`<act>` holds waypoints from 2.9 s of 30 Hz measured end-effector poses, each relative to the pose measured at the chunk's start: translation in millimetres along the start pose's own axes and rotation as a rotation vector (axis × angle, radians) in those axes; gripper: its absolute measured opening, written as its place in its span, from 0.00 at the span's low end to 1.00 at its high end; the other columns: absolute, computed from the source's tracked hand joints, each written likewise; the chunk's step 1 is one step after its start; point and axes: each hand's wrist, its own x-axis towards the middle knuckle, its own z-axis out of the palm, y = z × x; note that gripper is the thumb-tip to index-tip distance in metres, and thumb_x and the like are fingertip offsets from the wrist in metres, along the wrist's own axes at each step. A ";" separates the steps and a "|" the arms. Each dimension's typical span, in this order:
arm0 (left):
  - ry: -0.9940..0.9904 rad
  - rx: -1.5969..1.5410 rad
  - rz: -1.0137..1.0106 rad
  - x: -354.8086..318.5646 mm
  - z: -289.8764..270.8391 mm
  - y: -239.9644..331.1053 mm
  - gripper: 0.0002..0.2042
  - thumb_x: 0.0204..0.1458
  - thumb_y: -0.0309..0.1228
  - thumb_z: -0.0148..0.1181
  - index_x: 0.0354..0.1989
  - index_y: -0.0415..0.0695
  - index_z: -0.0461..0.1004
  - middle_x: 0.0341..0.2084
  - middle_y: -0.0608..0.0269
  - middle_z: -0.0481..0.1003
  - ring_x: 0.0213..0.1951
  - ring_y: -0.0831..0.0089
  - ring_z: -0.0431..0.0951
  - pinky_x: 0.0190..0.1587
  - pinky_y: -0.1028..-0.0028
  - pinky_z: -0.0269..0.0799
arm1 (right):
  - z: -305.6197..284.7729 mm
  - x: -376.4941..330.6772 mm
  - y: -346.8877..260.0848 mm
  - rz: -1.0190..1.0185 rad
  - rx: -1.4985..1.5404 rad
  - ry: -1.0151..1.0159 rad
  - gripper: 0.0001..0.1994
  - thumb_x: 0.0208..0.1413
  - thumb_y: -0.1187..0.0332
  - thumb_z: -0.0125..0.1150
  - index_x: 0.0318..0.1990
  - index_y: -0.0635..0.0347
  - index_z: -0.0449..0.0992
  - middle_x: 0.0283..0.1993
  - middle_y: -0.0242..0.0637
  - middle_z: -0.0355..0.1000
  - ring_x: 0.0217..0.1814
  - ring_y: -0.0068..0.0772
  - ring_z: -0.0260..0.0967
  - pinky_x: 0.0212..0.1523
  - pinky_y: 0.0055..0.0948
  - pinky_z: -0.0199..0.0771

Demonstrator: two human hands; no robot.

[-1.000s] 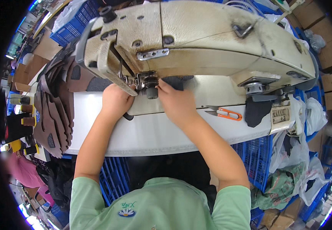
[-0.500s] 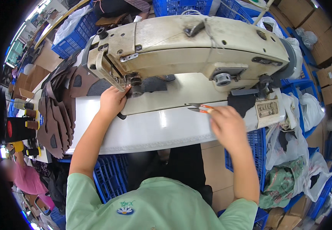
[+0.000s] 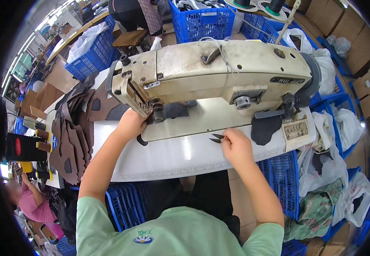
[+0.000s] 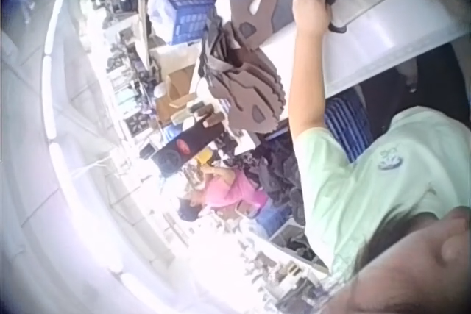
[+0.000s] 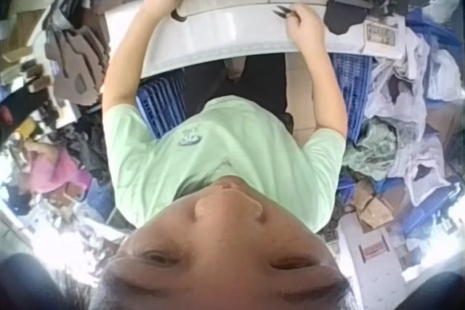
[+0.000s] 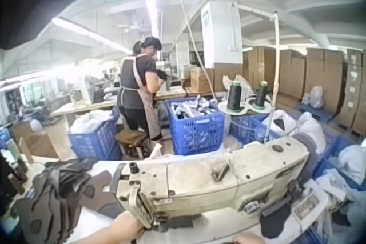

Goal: Operating an industrial sewing machine to stitch together pieces of a shoe upper.

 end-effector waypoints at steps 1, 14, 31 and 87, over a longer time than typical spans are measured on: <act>0.005 0.007 -0.002 0.4 -1.6 -0.1 0.13 0.36 0.21 0.56 0.34 0.38 0.78 0.33 0.51 0.76 0.42 0.51 0.75 0.47 0.59 0.71 | -6.5 -1.7 -2.4 -0.008 0.003 0.003 0.06 0.44 0.76 0.56 0.33 0.62 0.71 0.29 0.39 0.69 0.31 0.41 0.68 0.33 0.36 0.70; 0.035 0.020 -0.040 -1.7 0.6 2.7 0.10 0.36 0.22 0.56 0.30 0.39 0.78 0.31 0.52 0.76 0.40 0.52 0.75 0.45 0.59 0.72 | -236.2 102.9 134.3 0.158 -0.228 0.937 0.18 0.58 0.55 0.62 0.42 0.64 0.76 0.35 0.35 0.77 0.32 0.29 0.72 0.34 0.27 0.71; 0.033 0.033 -0.032 -0.6 2.2 3.5 0.11 0.36 0.23 0.57 0.32 0.42 0.79 0.29 0.55 0.77 0.39 0.54 0.76 0.44 0.60 0.72 | -179.8 76.4 180.7 0.157 0.195 0.809 0.18 0.61 0.59 0.62 0.42 0.70 0.74 0.31 0.27 0.68 0.33 0.17 0.59 0.38 0.17 0.61; 0.222 0.087 -0.243 9.4 47.6 -88.8 0.17 0.47 0.28 0.55 0.47 0.47 0.78 0.55 0.50 0.72 0.59 0.59 0.71 0.49 0.64 0.75 | 162.0 37.6 -188.2 0.377 0.929 -0.551 0.18 0.67 0.56 0.47 0.51 0.64 0.64 0.33 0.36 0.70 0.24 0.22 0.62 0.24 0.20 0.64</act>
